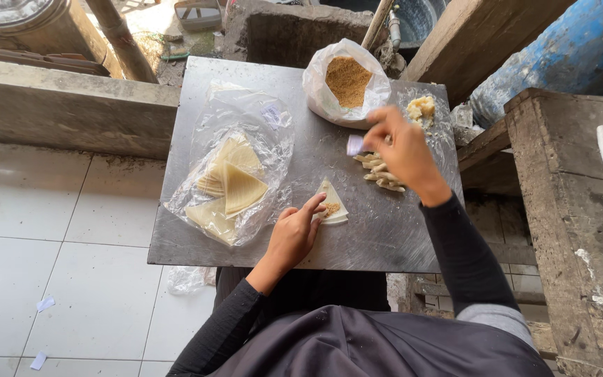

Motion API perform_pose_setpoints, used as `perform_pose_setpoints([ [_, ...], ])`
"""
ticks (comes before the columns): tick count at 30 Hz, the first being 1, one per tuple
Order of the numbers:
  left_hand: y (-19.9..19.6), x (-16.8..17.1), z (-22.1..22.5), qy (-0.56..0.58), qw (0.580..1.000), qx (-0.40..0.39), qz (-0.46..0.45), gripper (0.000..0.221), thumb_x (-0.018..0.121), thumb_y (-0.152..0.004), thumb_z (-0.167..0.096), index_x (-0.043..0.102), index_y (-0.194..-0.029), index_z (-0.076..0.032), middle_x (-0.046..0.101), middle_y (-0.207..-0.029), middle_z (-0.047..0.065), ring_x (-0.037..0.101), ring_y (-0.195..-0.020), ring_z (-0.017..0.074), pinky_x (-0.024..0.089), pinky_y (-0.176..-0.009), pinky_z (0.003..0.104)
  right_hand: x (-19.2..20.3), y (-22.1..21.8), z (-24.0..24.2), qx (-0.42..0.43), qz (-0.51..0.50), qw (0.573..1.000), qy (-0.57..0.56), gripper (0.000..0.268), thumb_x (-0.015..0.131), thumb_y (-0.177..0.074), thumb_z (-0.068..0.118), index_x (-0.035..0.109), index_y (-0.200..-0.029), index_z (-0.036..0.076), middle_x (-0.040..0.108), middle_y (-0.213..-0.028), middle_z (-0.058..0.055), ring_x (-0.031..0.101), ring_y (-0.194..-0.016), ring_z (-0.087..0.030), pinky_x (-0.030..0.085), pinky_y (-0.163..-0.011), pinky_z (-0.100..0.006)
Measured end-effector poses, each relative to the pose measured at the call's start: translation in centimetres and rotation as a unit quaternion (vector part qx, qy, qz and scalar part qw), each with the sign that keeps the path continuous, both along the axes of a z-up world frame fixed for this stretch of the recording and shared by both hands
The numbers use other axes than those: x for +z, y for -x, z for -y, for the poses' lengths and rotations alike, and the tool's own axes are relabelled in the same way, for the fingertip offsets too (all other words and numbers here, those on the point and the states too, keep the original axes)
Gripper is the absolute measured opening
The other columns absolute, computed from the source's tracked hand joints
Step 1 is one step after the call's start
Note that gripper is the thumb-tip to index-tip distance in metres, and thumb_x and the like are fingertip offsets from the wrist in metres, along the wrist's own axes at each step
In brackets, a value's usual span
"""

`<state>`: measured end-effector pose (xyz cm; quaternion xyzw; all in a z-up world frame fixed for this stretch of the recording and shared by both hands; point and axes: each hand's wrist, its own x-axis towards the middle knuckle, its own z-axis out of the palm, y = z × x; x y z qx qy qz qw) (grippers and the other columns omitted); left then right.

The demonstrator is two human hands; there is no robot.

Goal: The person places a small amount of paste and filling onto a triangle of dough, then rolls the dough into a cylindrical snack, repeating this for several pieces.

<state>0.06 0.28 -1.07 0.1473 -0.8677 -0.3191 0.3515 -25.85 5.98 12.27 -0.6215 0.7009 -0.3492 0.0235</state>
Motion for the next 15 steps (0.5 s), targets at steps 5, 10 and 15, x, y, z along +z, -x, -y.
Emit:
perform_pose_setpoints([
  [5, 0.3, -0.3, 0.1, -0.001, 1.0, -0.008, -0.014, 0.062, 0.064, -0.094, -0.003, 0.04, -0.151, -0.008, 0.077, -0.115, 0.007, 0.073, -0.091, 0.0267, 0.052, -0.09, 0.037, -2.3, 5.8, 8.8, -0.121, -0.017, 0.984, 0.131, 0.032, 0.073, -0.094, -0.001, 0.061, -0.123, 0.003, 0.077, -0.088, -0.009, 0.075, -0.077, -0.015, 0.057, -0.065, -0.028],
  [10, 0.3, -0.5, 0.0, -0.01, 1.0, -0.01, -0.006, 0.058, 0.064, -0.096, -0.004, 0.044, -0.149, -0.009, 0.077, -0.114, 0.008, 0.072, -0.095, 0.0295, 0.055, -0.088, 0.039, -3.0, 3.5, 10.5, -0.134, -0.052, 0.978, 0.154, 0.044, 0.083, -0.079, 0.004, 0.06, -0.117, 0.001, 0.066, -0.085, -0.01, 0.064, -0.069, -0.017, 0.053, -0.06, -0.031],
  [15, 0.6, -0.7, 0.2, 0.016, 0.999, -0.029, -0.015, 0.054, 0.059, -0.099, -0.005, 0.042, -0.15, -0.008, 0.076, -0.11, 0.011, 0.074, -0.102, 0.0265, 0.052, -0.104, 0.043, -3.8, -2.7, 1.6, -0.1, 0.03, 0.993, 0.053, 0.02, 0.07, -0.099, 0.005, 0.062, -0.117, 0.002, 0.063, -0.077, -0.007, 0.064, -0.07, -0.015, 0.051, -0.067, -0.033],
])
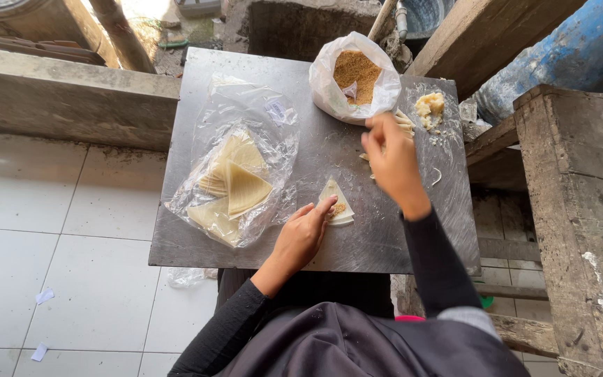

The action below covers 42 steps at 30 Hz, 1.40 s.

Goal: The person places a small amount of paste and filling onto a triangle of dough, then rolls the dough into a cylindrical snack, repeating this for several pieces.

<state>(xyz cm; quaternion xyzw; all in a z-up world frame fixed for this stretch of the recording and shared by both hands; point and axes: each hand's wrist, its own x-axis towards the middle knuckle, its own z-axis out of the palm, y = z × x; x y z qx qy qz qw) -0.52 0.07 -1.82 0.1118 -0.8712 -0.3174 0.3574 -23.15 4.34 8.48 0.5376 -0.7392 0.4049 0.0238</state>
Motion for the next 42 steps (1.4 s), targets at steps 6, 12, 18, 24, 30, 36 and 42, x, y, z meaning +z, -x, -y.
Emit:
perform_pose_setpoints([
  [6, -0.1, 0.2, 0.0, -0.016, 1.0, -0.002, 0.006, 0.052, 0.057, -0.101, -0.004, 0.043, -0.15, -0.007, 0.077, -0.109, 0.011, 0.074, -0.104, 0.0256, 0.052, -0.106, 0.042, -4.8, -7.6, -8.2, -0.043, 0.003, 0.997, -0.06, 0.034, 0.065, -0.093, 0.004, 0.064, -0.127, 0.005, 0.077, -0.097, -0.009, 0.07, -0.092, -0.027, 0.05, -0.086, -0.042],
  [12, 0.1, 0.6, 0.0, -0.025, 1.0, 0.012, -0.003, 0.055, 0.059, -0.096, -0.004, 0.044, -0.148, -0.007, 0.076, -0.103, 0.01, 0.073, -0.103, 0.03, 0.054, -0.099, 0.039, -6.3, -9.5, -8.0, -0.056, 0.095, 0.994, 0.002, 0.035, 0.063, -0.095, 0.0, 0.061, -0.13, 0.003, 0.076, -0.101, -0.01, 0.074, -0.091, -0.024, 0.056, -0.081, -0.039],
  [18, 0.6, 1.0, 0.6, -0.044, 0.998, -0.002, 0.054, 0.058, 0.063, -0.094, -0.005, 0.044, -0.149, -0.007, 0.074, -0.097, 0.009, 0.073, -0.093, 0.0286, 0.055, -0.082, 0.038, -5.7, -10.1, -6.1, -0.02, 0.151, 0.988, -0.019, 0.037, 0.064, -0.095, 0.0, 0.061, -0.131, 0.003, 0.077, -0.099, -0.01, 0.077, -0.087, -0.022, 0.059, -0.076, -0.034],
  [24, 1.1, 1.0, 1.4, 0.053, 0.997, 0.005, 0.048, 0.056, 0.065, -0.099, -0.009, 0.043, -0.151, -0.009, 0.073, -0.092, 0.008, 0.072, -0.083, 0.0254, 0.053, -0.084, 0.038, -4.5, -9.4, -6.3, 0.027, 0.122, 0.99, -0.065, 0.046, 0.067, -0.093, 0.002, 0.056, -0.138, 0.004, 0.076, -0.102, -0.011, 0.075, -0.091, -0.025, 0.059, -0.078, -0.035],
  [30, 1.7, 1.5, 1.6, -0.066, 0.996, 0.035, 0.042, 0.061, 0.065, -0.093, -0.008, 0.043, -0.15, -0.01, 0.075, -0.093, 0.006, 0.073, -0.082, 0.0254, 0.053, -0.081, 0.038, -4.8, -8.4, -6.1, 0.052, 0.123, 0.989, -0.071, 0.055, 0.071, -0.087, 0.004, 0.055, -0.14, 0.004, 0.076, -0.102, -0.013, 0.075, -0.091, -0.026, 0.058, -0.078, -0.035],
  [36, 2.3, 1.6, 2.1, -0.039, 0.997, 0.026, 0.067, 0.061, 0.073, -0.095, -0.011, 0.045, -0.149, -0.011, 0.075, -0.092, 0.006, 0.074, -0.083, 0.0252, 0.053, -0.079, 0.038, -5.5, -6.9, -4.7, 0.055, 0.156, 0.981, -0.1, 0.047, 0.069, -0.092, 0.001, 0.057, -0.137, 0.004, 0.077, -0.097, -0.012, 0.077, -0.089, -0.023, 0.059, -0.079, -0.033],
  [42, 3.5, 2.8, 3.9, -0.197, 0.971, 0.056, 0.121, 0.078, 0.087, -0.074, -0.022, 0.046, -0.138, -0.008, 0.073, -0.084, 0.009, 0.072, -0.078, 0.0293, 0.055, -0.068, 0.041, -3.3, -5.8, -2.7, 0.051, 0.211, 0.959, -0.184, 0.057, 0.08, -0.079, 0.005, 0.055, -0.131, 0.004, 0.07, -0.083, -0.014, 0.069, -0.074, -0.027, 0.055, -0.069, -0.037],
])
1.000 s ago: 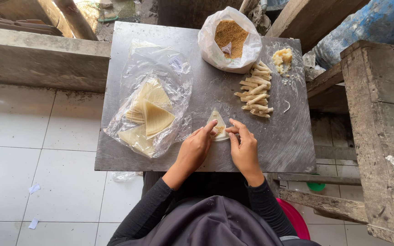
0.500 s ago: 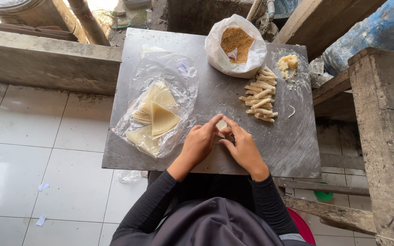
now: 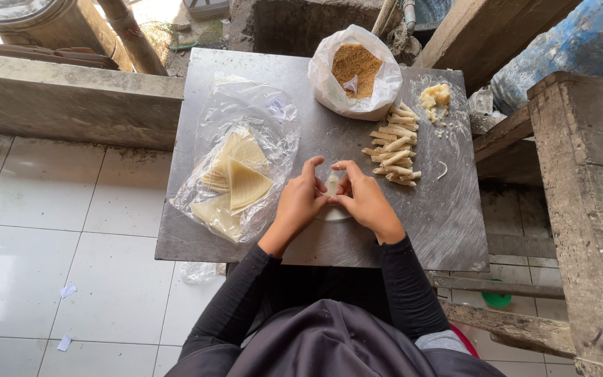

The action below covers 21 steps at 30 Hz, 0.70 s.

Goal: The person places a small amount of paste and filling onto a triangle of dough, then rolls the dough into a cylindrical snack, repeating this for several pieces.

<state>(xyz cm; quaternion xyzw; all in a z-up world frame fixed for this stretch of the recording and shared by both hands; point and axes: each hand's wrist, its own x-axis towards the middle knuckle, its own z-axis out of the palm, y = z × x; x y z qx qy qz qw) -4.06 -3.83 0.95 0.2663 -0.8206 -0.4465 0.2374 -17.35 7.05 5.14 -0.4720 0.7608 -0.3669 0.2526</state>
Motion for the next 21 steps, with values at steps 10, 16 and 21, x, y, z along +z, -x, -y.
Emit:
perform_pose_setpoints([
  [10, -1.6, -1.5, -2.1, 0.319, 0.948, -0.003, 0.0, 0.052, 0.068, -0.094, -0.021, 0.051, -0.142, -0.013, 0.072, -0.081, -0.001, 0.069, -0.086, 0.0169, 0.038, -0.089, 0.039, -2.6, -0.7, -2.9, 0.035, -0.252, 0.945, 0.207, 0.06, 0.073, -0.086, 0.004, 0.052, -0.142, 0.008, 0.075, -0.094, 0.0, 0.065, -0.091, -0.025, 0.047, -0.091, -0.038],
  [16, -0.4, -0.6, -1.9, 0.097, 0.993, 0.068, 0.025, 0.059, 0.077, -0.084, -0.024, 0.051, -0.135, -0.01, 0.074, -0.082, -0.004, 0.068, -0.087, 0.018, 0.037, -0.085, 0.043, -1.6, 0.3, -0.9, -0.084, 0.064, 0.994, -0.001, 0.069, 0.082, -0.079, 0.008, 0.05, -0.14, 0.006, 0.075, -0.082, -0.004, 0.055, -0.061, -0.013, 0.044, -0.06, -0.028],
  [21, 0.1, -0.8, -1.7, 0.131, 0.99, 0.057, 0.013, 0.058, 0.077, -0.085, -0.023, 0.051, -0.136, -0.01, 0.074, -0.083, -0.002, 0.068, -0.09, 0.02, 0.036, -0.081, 0.041, -1.5, 0.7, -0.4, -0.026, 0.018, 0.998, 0.047, 0.068, 0.079, -0.079, 0.007, 0.05, -0.141, 0.005, 0.072, -0.083, -0.004, 0.06, -0.064, -0.009, 0.047, -0.063, -0.025],
])
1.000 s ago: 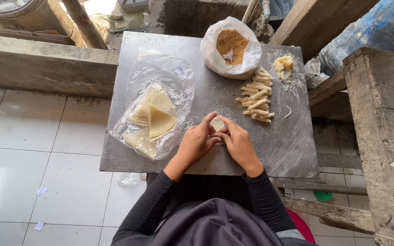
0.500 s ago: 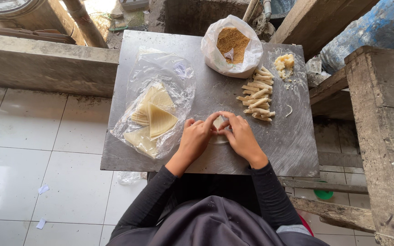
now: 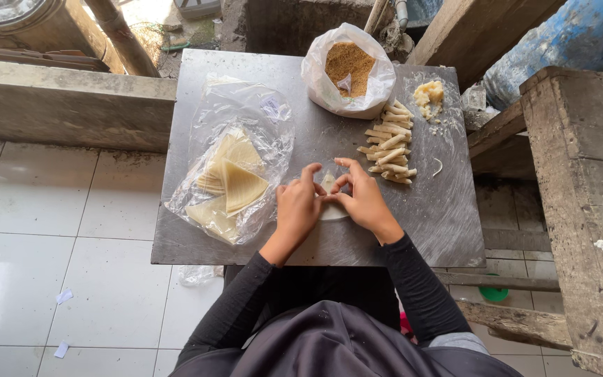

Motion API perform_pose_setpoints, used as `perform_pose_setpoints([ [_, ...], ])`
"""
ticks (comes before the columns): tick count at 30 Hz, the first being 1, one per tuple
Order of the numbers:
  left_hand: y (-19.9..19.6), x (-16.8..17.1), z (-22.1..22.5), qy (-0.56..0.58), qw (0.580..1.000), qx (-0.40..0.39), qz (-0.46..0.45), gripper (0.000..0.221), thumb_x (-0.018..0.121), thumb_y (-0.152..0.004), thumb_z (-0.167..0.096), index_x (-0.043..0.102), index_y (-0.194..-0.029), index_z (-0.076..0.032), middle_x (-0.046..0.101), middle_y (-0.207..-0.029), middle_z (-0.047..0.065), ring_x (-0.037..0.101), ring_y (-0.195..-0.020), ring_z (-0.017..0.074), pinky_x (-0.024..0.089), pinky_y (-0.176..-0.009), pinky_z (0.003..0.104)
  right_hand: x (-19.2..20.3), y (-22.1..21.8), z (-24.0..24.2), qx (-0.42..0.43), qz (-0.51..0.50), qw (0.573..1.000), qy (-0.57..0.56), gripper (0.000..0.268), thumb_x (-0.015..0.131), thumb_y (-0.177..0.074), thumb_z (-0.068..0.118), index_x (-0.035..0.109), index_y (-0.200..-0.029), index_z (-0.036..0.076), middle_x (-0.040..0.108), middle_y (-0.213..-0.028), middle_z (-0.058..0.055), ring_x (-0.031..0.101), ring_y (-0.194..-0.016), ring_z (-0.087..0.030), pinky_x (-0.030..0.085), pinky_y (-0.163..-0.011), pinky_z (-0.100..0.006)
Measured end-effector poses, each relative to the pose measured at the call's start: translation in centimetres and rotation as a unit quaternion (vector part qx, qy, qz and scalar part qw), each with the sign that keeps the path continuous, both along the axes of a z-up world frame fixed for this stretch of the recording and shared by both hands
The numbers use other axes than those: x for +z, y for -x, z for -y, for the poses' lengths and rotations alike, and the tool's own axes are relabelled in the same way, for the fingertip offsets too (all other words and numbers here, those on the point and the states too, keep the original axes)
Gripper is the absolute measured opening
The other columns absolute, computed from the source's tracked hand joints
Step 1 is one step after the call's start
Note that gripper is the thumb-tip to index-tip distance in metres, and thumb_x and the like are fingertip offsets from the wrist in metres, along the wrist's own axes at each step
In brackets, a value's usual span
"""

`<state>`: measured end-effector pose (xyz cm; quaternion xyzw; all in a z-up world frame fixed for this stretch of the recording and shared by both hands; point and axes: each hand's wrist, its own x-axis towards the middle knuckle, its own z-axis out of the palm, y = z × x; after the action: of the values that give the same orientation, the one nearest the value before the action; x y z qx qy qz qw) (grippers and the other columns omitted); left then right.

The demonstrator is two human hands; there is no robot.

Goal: The person places a small amount of paste and filling onto a triangle of dough, then rolls the dough into a cylindrical snack, repeating this for several pieces.

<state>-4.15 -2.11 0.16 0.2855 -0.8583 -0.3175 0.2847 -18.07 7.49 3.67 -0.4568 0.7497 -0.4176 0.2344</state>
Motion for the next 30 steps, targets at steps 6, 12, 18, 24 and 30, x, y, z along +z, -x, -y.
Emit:
perform_pose_setpoints([
  [6, -1.1, -0.5, -0.3, 0.25, 0.965, -0.045, 0.065, 0.055, 0.07, -0.091, -0.013, 0.053, -0.144, -0.008, 0.071, -0.078, -0.002, 0.067, -0.088, 0.0163, 0.039, -0.086, 0.037, -1.4, -0.3, -1.7, 0.058, -0.276, 0.954, 0.103, 0.064, 0.079, -0.085, 0.01, 0.055, -0.144, 0.01, 0.076, -0.091, 0.005, 0.061, -0.091, -0.017, 0.038, -0.089, -0.034],
  [12, 0.2, 1.0, 0.2, -0.022, 0.999, 0.028, 0.024, 0.053, 0.075, -0.081, -0.017, 0.054, -0.129, -0.005, 0.075, -0.078, -0.001, 0.067, -0.088, 0.0199, 0.035, -0.082, 0.041, 0.2, -0.7, -0.1, -0.062, -0.058, 0.996, -0.034, 0.064, 0.079, -0.082, 0.014, 0.055, -0.141, 0.013, 0.075, -0.086, 0.004, 0.06, -0.077, -0.019, 0.042, -0.079, -0.036],
  [18, 0.1, 0.2, -0.4, 0.056, 0.998, 0.016, 0.001, 0.044, 0.069, -0.091, -0.016, 0.058, -0.133, -0.011, 0.075, -0.085, -0.003, 0.067, -0.087, 0.0167, 0.036, -0.08, 0.04, 0.1, -0.2, -0.2, -0.015, -0.107, 0.994, 0.002, 0.064, 0.079, -0.082, 0.015, 0.054, -0.14, 0.011, 0.075, -0.089, 0.001, 0.059, -0.081, -0.019, 0.039, -0.084, -0.038],
  [24, 0.5, -0.3, -0.5, 0.106, 0.994, 0.016, 0.027, 0.044, 0.068, -0.092, -0.013, 0.057, -0.134, -0.007, 0.073, -0.085, -0.001, 0.065, -0.085, 0.0194, 0.037, -0.081, 0.04, -1.6, -0.3, -0.8, 0.007, -0.276, 0.957, 0.084, 0.054, 0.079, -0.086, 0.018, 0.06, -0.136, 0.012, 0.077, -0.09, 0.005, 0.059, -0.088, -0.018, 0.036, -0.087, -0.036],
  [30, 1.4, 0.2, 0.8, -0.006, 0.999, 0.05, -0.01, 0.05, 0.073, -0.084, -0.016, 0.054, -0.129, -0.003, 0.073, -0.081, 0.0, 0.064, -0.087, 0.0225, 0.036, -0.08, 0.041, -1.3, -0.3, 0.5, -0.072, -0.105, 0.992, 0.023, 0.051, 0.082, -0.082, 0.022, 0.066, -0.13, 0.019, 0.075, -0.086, 0.009, 0.055, -0.078, -0.017, 0.04, -0.083, -0.032],
])
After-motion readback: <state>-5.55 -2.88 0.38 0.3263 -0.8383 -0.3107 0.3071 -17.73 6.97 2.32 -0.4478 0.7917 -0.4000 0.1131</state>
